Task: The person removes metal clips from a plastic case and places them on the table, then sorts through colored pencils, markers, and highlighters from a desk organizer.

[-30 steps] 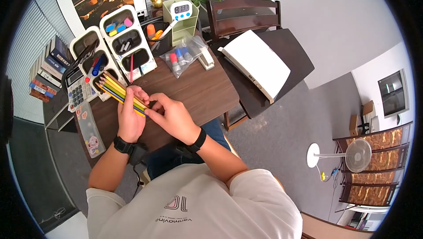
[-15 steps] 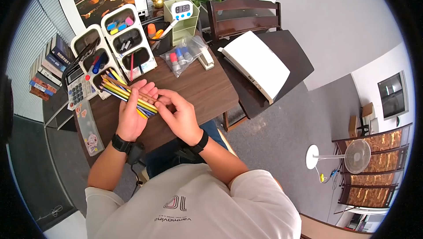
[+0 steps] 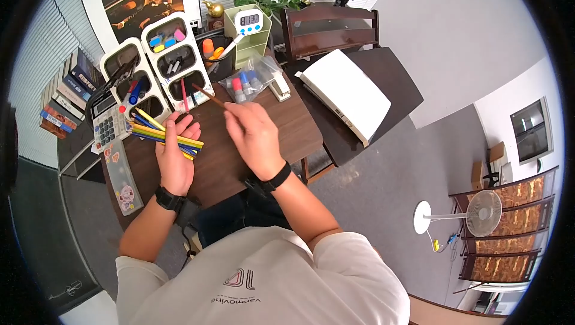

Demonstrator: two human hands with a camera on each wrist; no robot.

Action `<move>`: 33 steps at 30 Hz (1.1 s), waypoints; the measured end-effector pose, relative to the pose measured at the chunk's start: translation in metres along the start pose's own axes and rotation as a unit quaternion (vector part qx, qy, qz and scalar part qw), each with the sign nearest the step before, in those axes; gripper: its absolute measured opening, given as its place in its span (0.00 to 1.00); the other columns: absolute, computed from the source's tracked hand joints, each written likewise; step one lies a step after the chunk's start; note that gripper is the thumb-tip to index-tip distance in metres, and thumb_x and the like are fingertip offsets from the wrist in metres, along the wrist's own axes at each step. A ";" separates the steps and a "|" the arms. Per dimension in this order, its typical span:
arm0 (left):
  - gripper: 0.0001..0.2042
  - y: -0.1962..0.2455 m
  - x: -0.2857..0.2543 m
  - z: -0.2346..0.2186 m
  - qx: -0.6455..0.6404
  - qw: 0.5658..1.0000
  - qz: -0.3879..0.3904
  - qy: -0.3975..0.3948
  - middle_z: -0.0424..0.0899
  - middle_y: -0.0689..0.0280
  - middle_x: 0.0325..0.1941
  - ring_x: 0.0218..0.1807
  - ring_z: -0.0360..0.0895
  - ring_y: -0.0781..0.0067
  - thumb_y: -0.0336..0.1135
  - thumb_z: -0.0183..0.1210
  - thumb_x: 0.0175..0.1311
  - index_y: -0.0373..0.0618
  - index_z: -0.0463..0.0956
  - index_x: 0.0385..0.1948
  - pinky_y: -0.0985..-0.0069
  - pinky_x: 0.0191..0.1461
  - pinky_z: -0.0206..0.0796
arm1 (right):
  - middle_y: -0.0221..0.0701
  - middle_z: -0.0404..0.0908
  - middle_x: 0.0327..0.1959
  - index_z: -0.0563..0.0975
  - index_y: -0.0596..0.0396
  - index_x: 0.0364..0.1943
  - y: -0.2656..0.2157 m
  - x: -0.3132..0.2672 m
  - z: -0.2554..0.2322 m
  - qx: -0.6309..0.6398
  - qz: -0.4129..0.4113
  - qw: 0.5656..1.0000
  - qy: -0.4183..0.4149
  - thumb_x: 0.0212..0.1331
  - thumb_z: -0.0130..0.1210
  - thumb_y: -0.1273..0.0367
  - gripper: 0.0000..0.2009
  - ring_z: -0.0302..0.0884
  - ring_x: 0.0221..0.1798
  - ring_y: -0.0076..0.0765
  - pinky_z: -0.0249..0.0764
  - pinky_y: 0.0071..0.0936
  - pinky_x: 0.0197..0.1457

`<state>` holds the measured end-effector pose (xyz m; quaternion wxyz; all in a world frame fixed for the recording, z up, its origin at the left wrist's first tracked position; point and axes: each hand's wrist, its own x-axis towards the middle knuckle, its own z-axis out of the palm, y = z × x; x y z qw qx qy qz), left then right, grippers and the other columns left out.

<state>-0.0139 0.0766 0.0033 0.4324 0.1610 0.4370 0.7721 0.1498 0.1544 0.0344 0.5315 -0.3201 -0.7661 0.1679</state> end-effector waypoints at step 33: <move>0.27 0.001 0.012 -0.008 -0.043 0.989 -0.021 -0.138 0.71 0.45 0.76 0.71 0.77 0.54 0.47 0.46 0.87 0.43 0.60 0.78 0.56 0.74 0.70 | 0.43 0.85 0.47 0.83 0.60 0.53 -0.005 0.007 0.045 0.184 0.080 0.976 -0.085 0.67 0.61 0.76 0.11 0.87 0.48 0.43 0.83 0.34 0.51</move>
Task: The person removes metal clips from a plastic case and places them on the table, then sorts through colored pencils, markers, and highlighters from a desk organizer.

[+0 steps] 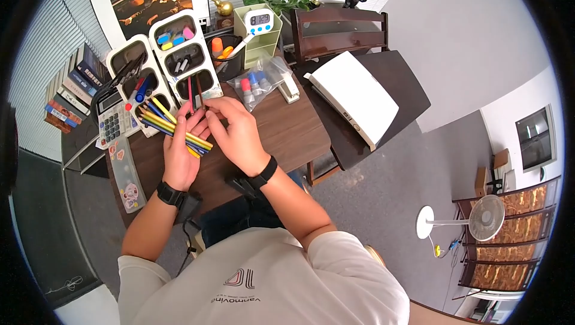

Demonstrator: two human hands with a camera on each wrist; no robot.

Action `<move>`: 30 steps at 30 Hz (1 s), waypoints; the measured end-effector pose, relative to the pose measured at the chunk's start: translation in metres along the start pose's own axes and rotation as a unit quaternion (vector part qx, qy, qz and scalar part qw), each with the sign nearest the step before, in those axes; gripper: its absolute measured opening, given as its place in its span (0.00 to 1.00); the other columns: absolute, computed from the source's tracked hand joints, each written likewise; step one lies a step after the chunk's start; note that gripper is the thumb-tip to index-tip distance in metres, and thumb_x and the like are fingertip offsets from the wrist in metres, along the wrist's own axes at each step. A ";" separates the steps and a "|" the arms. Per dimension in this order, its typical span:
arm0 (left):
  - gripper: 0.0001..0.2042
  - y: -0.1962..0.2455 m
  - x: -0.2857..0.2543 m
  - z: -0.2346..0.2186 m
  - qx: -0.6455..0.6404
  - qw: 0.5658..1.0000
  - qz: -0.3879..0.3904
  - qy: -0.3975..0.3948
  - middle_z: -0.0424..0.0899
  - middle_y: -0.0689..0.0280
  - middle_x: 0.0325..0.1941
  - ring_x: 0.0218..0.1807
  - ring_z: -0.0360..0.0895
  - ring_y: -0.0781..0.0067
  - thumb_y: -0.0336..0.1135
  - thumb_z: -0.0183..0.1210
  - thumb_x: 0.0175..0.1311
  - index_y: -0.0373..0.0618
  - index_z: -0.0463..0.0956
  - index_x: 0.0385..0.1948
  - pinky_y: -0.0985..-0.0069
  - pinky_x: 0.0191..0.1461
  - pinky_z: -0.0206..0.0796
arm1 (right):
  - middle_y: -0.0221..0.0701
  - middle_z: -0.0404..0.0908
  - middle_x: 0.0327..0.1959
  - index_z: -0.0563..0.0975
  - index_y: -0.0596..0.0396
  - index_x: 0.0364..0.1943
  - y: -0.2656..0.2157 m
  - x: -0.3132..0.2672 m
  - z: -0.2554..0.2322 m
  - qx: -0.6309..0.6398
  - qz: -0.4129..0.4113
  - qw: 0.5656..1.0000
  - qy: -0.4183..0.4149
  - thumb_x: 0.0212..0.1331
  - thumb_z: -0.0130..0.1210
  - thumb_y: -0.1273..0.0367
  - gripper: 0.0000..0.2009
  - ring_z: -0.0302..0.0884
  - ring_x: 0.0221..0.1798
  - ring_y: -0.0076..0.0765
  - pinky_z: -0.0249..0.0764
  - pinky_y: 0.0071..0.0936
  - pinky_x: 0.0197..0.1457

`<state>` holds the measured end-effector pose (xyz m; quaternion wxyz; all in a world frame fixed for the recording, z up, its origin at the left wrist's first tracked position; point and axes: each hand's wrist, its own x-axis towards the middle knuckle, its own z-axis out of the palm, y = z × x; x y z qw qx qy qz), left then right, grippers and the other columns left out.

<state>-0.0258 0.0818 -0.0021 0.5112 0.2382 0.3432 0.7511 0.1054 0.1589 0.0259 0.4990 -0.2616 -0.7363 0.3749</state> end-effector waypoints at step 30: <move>0.22 -0.007 -0.013 0.000 -0.080 0.995 -0.012 0.065 0.83 0.64 0.49 0.52 0.80 0.70 0.56 0.51 0.83 0.46 0.76 0.56 0.65 0.62 0.73 | 0.34 0.88 0.38 0.82 0.60 0.46 -0.013 -0.054 -0.018 0.020 0.049 0.998 0.022 0.67 0.66 0.77 0.06 0.86 0.38 0.25 0.81 0.25 0.44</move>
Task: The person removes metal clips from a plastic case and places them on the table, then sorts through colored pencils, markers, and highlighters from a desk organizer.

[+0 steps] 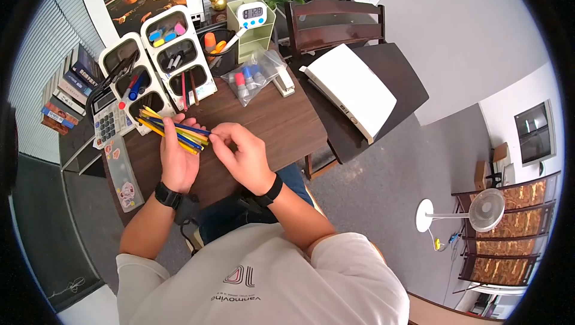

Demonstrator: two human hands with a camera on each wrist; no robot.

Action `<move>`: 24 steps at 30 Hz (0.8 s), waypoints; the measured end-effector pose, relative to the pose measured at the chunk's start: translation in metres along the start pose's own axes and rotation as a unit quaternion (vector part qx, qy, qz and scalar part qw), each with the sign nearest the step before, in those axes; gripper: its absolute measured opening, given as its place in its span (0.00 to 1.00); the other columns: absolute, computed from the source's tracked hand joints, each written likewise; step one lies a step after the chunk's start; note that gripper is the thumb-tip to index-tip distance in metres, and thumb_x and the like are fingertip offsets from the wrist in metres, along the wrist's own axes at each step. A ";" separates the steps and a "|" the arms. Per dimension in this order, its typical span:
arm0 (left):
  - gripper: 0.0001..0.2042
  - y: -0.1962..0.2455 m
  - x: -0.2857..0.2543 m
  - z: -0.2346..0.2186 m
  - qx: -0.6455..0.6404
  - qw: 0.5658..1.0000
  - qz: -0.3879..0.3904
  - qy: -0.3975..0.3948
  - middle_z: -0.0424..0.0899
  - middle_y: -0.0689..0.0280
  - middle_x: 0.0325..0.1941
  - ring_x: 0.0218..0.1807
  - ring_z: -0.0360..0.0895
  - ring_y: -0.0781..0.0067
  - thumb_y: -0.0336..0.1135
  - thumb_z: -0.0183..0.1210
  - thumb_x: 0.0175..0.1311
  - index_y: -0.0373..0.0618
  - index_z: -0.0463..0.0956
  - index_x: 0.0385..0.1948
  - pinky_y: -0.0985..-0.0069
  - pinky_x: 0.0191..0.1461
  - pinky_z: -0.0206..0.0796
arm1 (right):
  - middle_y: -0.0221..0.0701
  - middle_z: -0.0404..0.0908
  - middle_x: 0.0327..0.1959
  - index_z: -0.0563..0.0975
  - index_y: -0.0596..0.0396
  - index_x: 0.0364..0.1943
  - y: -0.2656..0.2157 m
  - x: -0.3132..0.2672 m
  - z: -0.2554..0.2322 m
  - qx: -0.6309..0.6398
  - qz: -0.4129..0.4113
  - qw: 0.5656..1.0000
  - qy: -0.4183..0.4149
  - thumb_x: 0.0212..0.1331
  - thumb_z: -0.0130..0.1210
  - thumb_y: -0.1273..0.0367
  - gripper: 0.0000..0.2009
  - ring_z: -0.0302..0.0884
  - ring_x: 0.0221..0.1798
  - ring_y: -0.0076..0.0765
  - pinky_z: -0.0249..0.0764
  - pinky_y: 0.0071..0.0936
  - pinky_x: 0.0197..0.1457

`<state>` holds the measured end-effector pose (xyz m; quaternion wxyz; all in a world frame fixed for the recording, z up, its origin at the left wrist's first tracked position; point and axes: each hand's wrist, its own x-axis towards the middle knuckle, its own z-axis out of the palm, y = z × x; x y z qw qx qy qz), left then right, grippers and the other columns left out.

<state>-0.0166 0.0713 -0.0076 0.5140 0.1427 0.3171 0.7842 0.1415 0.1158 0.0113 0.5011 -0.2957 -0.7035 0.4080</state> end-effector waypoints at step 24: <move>0.25 0.006 0.009 0.004 0.079 0.997 0.001 0.014 0.83 0.63 0.64 0.50 0.83 0.74 0.39 0.55 0.82 0.44 0.65 0.76 0.72 0.53 0.74 | 0.43 0.86 0.34 0.83 0.60 0.44 -0.002 0.063 0.021 -0.086 -0.031 0.995 -0.040 0.68 0.64 0.70 0.07 0.87 0.35 0.46 0.81 0.38 0.40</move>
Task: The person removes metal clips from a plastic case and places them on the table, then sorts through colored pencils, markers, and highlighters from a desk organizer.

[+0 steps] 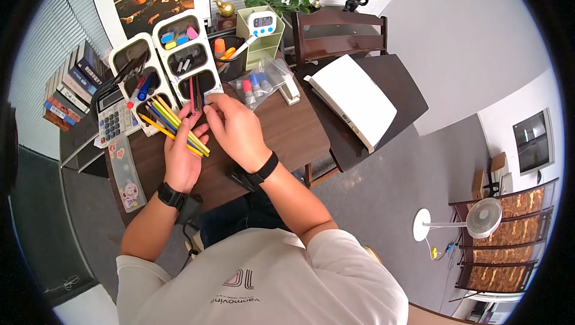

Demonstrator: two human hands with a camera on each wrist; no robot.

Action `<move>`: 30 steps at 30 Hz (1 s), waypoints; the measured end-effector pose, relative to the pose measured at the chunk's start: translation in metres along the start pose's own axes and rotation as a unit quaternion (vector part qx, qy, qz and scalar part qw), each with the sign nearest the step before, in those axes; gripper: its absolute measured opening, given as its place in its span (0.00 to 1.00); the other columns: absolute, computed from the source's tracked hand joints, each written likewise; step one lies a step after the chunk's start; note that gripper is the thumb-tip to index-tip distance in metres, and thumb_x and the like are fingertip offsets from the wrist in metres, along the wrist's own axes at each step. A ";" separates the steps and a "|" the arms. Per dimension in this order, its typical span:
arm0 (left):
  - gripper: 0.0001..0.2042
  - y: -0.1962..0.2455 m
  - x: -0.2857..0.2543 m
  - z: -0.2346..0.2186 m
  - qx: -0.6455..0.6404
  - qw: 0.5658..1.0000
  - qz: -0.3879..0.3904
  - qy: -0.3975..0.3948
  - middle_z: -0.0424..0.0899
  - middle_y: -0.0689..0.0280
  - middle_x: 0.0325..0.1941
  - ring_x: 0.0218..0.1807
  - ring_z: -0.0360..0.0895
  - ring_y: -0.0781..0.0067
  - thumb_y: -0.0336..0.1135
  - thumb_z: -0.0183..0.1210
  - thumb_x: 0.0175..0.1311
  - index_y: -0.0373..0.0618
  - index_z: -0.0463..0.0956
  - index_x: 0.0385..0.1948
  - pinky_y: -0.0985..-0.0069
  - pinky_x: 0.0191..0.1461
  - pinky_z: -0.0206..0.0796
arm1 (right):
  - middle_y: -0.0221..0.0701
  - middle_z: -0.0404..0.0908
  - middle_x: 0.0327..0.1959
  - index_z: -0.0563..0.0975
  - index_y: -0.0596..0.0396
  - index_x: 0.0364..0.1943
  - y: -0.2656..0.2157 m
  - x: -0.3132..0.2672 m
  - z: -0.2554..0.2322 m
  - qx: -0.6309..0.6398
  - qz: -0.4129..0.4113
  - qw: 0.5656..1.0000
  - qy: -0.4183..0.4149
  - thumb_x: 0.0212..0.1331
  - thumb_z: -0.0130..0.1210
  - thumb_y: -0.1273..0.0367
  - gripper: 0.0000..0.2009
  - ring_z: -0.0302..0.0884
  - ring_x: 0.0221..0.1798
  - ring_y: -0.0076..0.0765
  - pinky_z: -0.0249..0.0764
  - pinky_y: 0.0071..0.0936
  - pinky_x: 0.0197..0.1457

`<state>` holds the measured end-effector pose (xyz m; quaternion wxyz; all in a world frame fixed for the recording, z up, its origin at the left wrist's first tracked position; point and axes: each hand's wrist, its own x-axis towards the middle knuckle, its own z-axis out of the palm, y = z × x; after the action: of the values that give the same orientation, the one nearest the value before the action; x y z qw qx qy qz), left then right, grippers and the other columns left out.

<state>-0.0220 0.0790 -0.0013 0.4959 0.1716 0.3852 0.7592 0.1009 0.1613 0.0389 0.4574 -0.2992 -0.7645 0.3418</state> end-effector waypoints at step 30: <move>0.23 0.001 -0.003 0.002 -0.008 1.000 0.006 0.004 0.76 0.56 0.71 0.62 0.81 0.62 0.44 0.51 0.85 0.42 0.67 0.73 0.64 0.65 0.75 | 0.40 0.89 0.43 0.83 0.58 0.55 0.007 -0.020 -0.027 -0.055 -0.050 0.993 0.092 0.65 0.66 0.76 0.15 0.89 0.43 0.39 0.83 0.31 0.48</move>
<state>-0.0196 0.0769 0.0015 0.4912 0.1669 0.3802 0.7657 0.1342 0.1570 0.0324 0.5248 -0.3160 -0.7509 0.2468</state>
